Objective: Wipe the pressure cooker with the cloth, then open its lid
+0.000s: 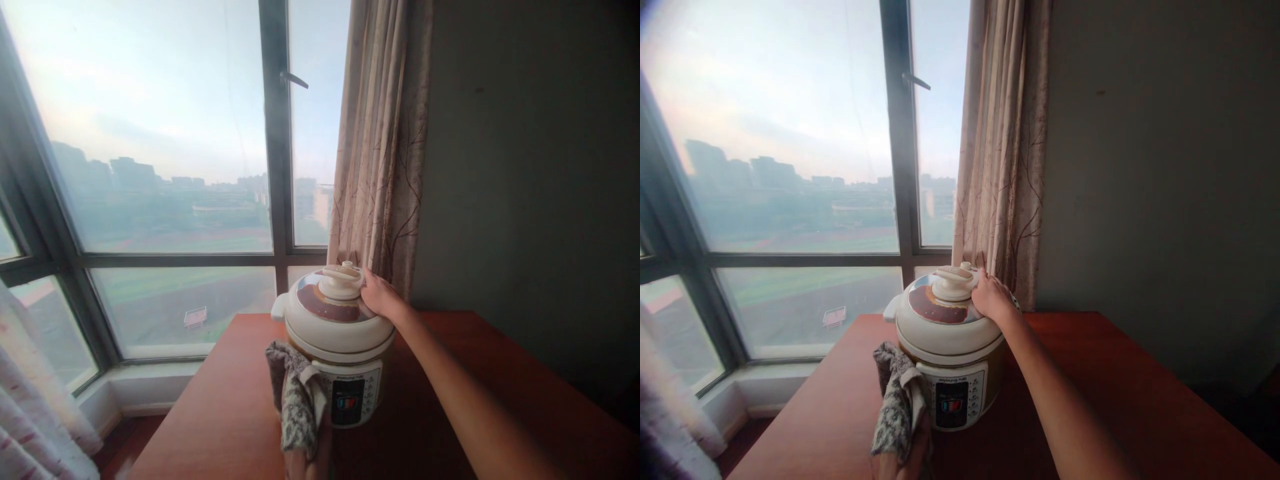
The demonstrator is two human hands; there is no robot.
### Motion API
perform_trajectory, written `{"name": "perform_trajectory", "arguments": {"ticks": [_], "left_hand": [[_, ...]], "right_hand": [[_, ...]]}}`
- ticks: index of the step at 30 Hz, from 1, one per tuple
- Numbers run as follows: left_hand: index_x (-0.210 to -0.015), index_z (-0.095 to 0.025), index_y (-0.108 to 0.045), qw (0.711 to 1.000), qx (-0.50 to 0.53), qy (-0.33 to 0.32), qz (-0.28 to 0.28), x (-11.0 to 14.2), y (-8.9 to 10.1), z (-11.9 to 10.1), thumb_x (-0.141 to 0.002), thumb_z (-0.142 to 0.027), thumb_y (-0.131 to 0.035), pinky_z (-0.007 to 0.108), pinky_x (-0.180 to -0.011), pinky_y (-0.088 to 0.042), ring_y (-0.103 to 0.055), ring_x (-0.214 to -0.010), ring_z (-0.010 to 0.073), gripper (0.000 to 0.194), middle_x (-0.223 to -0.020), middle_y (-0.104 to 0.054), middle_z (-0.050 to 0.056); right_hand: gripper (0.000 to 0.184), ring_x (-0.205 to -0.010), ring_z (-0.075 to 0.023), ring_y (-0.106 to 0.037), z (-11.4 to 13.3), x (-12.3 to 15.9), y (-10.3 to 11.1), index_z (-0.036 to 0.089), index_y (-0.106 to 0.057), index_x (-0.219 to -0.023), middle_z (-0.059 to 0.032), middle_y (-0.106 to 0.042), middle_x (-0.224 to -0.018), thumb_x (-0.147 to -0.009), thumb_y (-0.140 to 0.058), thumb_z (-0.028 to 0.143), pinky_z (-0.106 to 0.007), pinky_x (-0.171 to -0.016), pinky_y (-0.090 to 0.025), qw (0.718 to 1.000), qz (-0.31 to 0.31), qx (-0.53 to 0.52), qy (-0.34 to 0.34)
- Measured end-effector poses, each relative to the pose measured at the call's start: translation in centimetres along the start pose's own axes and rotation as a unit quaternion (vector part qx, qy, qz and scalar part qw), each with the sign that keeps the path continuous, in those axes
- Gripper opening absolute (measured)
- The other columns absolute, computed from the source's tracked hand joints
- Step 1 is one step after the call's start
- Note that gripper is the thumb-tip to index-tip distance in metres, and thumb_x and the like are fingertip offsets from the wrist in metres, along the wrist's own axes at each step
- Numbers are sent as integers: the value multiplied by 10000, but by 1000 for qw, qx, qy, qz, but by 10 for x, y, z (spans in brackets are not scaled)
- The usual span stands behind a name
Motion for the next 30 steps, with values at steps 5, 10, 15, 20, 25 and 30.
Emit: {"name": "perform_trajectory", "arguments": {"ticks": [5, 10, 15, 20, 25, 30], "left_hand": [[-1299, -238, -604, 981, -125, -123, -85, -40, -22, -35, -733, -478, -796, 467, -1251, -160, -250, -1512, 341, 644, -1479, -541, 110], [-1292, -233, -616, 989, -91, -112, -29, -98, -11, -55, -762, -553, -759, 483, -1236, -207, -374, -1454, 353, 636, -1437, -586, 110], [-1144, -226, -709, 1000, 13, -2, 22, -135, -5, -62, -760, -555, -766, 506, -1187, -329, -525, -1346, 363, 510, -1212, -733, 107], [-1176, -190, -699, 996, 54, 5, 65, -150, -12, -72, -785, -470, -770, 410, -1054, -500, -664, -1179, 309, 486, -1123, -765, 99], [-1116, -173, -689, 997, -37, -32, -52, -150, 4, -59, -766, -432, -753, 431, -906, -576, -704, -1069, 328, 441, -1015, -769, 86], [-1191, -198, -665, 986, -74, -75, -133, -113, 2, -47, -840, -455, -653, 460, -1073, -476, -562, -1301, 340, 436, -1243, -707, 84]], "right_hand": [[554, -1304, -290, -541, 1, 2, 3, 151, -477, -1430, -156, -601, -1399, -880, -403, 156, -388, -1043, -402, 1000, 11, 11, 14], [564, -1321, -276, -526, -1, 1, 2, 192, -490, -1435, -118, -582, -1434, -875, -432, 164, -368, -1055, -395, 1000, 8, 13, 19], [561, -1351, -263, -503, -2, 0, -1, 168, -490, -1441, -121, -544, -1473, -886, -407, 178, -355, -1085, -380, 1000, 10, 21, 15], [594, -1369, -251, -487, -2, 0, -2, 162, -455, -1470, -115, -527, -1489, -879, -397, 185, -353, -1105, -371, 999, 12, 29, 10], [613, -1372, -252, -486, -1, 1, -2, 167, -455, -1474, -105, -523, -1495, -862, -412, 187, -353, -1108, -377, 999, 10, 32, 5], [618, -1373, -265, -485, -1, 1, -2, 150, -446, -1479, -118, -522, -1493, -863, -404, 186, -368, -1109, -381, 1000, 7, 30, 5]]}}
Point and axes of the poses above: each hand's wrist, its own x-axis away from the middle knuckle, its own y-axis out of the back of the hand, z = x × y, the point moved 2 cm from there along -x, towards the middle knuckle
